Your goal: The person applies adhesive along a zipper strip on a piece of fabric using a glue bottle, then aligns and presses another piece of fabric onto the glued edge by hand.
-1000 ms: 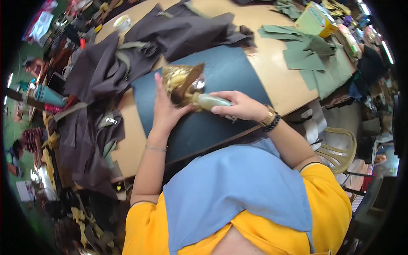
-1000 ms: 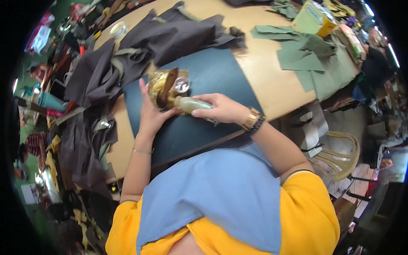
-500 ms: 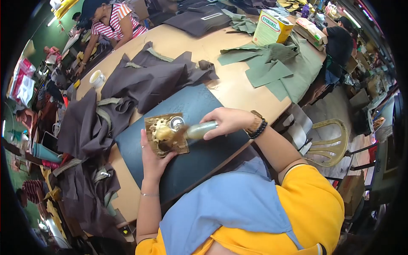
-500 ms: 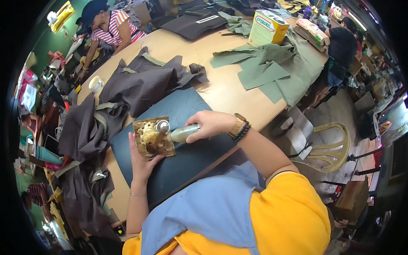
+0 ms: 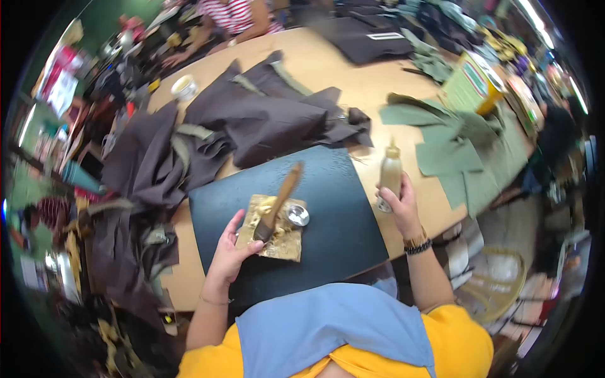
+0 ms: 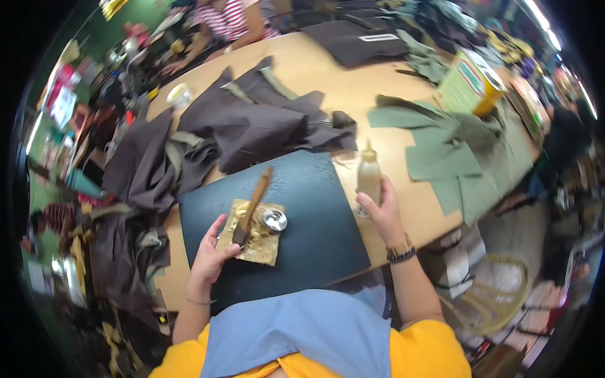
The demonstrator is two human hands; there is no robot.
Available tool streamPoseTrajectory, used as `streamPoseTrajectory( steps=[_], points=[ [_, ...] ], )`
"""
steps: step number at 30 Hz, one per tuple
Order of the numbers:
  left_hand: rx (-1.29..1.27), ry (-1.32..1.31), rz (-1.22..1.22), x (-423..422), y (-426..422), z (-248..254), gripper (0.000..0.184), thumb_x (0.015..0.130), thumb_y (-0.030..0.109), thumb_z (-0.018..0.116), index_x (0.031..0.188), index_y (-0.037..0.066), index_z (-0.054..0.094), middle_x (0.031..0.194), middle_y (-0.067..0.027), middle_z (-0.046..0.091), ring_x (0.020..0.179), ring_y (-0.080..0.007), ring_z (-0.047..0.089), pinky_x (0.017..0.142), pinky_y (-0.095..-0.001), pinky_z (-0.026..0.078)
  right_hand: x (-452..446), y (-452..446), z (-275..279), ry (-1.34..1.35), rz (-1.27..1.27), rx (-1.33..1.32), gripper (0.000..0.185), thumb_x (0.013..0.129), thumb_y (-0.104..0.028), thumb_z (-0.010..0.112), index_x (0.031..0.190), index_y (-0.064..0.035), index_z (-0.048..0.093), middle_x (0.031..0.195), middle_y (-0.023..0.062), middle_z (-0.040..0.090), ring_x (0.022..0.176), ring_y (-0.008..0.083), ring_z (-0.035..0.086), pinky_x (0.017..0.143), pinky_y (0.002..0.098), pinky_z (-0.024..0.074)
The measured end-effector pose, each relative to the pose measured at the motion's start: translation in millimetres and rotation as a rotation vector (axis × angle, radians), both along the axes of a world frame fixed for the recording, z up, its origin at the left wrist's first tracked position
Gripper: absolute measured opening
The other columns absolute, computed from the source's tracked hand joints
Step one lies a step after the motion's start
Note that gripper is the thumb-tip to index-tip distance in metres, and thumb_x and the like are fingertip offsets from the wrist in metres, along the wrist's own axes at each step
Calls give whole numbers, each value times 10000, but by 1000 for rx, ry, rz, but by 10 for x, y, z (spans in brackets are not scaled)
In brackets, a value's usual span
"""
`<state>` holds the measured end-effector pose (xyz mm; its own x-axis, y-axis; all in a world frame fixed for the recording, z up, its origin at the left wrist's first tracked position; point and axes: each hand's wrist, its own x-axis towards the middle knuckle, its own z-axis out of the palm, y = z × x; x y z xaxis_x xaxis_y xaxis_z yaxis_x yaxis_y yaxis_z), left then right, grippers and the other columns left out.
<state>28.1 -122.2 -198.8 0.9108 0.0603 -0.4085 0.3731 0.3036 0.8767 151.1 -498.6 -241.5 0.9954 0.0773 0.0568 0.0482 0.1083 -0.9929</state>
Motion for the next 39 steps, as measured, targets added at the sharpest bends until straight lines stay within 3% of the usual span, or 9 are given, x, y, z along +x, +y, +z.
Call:
streamPoseTrajectory(
  steps=[5,10,14,19,20,29,33,36,39],
  points=[
    [-171,81,-75,212,-188,236,771,885,-34,712,1555,68,343,1335,-92,603,1123,-165,651,899,-299,585,-96,-303,-157,-25,-59,-91,500,914,-121,725,1336,-27,474,1103,64,646,961,114,639,856,276,532],
    [-297,-23,-106,1041,-682,269,698,931,29,682,1551,64,363,1429,-83,556,1248,-205,582,1073,-381,477,-315,-581,-209,7,-136,-52,533,903,-109,737,1351,-33,458,1108,54,644,979,109,631,872,280,526],
    [-472,-88,-113,2268,-1287,97,474,1016,58,476,1481,-22,422,1423,-133,538,1287,-235,540,1124,-418,440,-382,-696,-311,-10,-128,-62,563,895,-126,750,1360,-30,447,1110,55,644,993,115,633,880,286,526],
    [-410,-150,167,3639,-2024,-135,785,931,-121,434,1606,43,66,1529,-220,358,1315,-369,497,1125,-583,422,-341,-678,-264,26,-86,0,579,873,-76,744,1365,12,452,1131,57,587,984,102,590,847,269,520],
    [-363,-143,241,3842,-2144,-148,686,964,-111,420,1588,35,176,1474,-239,421,1299,-379,508,1133,-566,430,-345,-678,-263,56,-75,38,571,873,-74,741,1358,13,453,1134,58,589,988,102,592,848,268,520],
    [-171,-10,356,4545,-3050,-557,561,972,-9,574,1482,1,342,1436,-214,466,1200,-339,578,1000,-459,565,-369,-677,-335,49,-99,1,588,882,-104,743,1361,-20,414,1123,84,649,989,140,660,900,309,544],
    [607,-73,-71,4790,-3115,-841,658,957,166,669,1524,16,370,1491,-184,491,1105,-375,656,966,-486,524,-395,-654,-329,61,-113,2,582,886,-112,739,1356,-18,409,1120,90,648,987,141,660,896,314,549],
    [526,-36,-452,4917,-3194,-764,726,961,343,673,1523,-5,371,1493,-198,484,1257,-330,572,1016,-438,483,-373,-663,-330,40,-104,-28,584,886,-127,745,1351,-19,408,1116,93,648,980,139,660,891,316,551],
    [355,-80,-449,4598,-3376,-380,776,969,400,643,1547,-8,323,1523,-229,458,1337,-315,520,1092,-410,423,-388,-690,-348,39,-97,-41,589,884,-145,753,1348,-22,411,1120,95,647,974,137,659,883,316,553]
  ],
)
